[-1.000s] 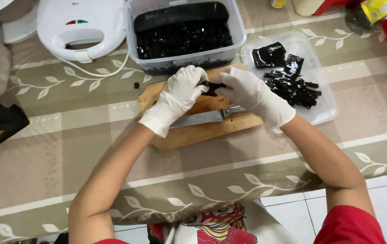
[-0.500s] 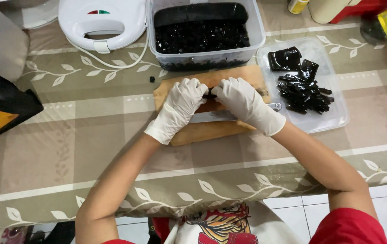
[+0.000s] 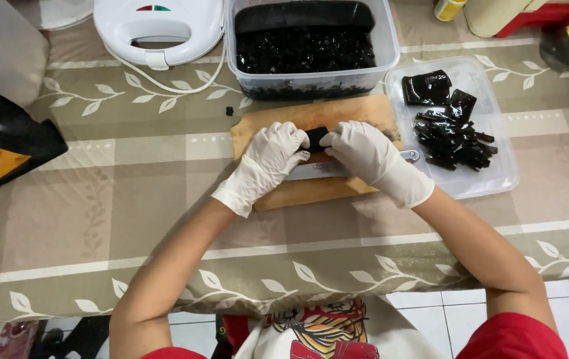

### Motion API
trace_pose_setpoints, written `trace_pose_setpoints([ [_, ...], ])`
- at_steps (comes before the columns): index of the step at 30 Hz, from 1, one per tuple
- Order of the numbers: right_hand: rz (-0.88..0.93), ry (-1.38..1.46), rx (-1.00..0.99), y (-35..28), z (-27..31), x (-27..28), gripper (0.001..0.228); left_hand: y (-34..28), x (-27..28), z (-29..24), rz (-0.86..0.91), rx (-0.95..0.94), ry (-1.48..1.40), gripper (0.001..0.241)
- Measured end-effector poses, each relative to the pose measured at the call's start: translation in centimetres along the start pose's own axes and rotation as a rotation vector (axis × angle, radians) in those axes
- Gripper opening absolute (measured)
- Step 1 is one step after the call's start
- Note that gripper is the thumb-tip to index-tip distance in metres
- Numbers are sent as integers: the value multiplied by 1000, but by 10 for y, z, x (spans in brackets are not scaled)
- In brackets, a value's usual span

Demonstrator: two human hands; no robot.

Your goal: Cutting blocks of grass jelly into smaller rectangular pieces and organizing them in a plastic tray.

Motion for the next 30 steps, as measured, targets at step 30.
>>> trace_pose_setpoints([
  [30, 2, 341, -245, -57, -75, 35, 19, -18, 85, -60, -540, -90, 188, 26],
])
Point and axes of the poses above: each hand's wrist, its own y-axis towards the middle knuckle, its own x-axis out of the back of the hand, z = x × y, the point moved 9 cm from there along y, towards the middle knuckle, and after that the axes turned 6 degrees about z, right-handed, at the moved point
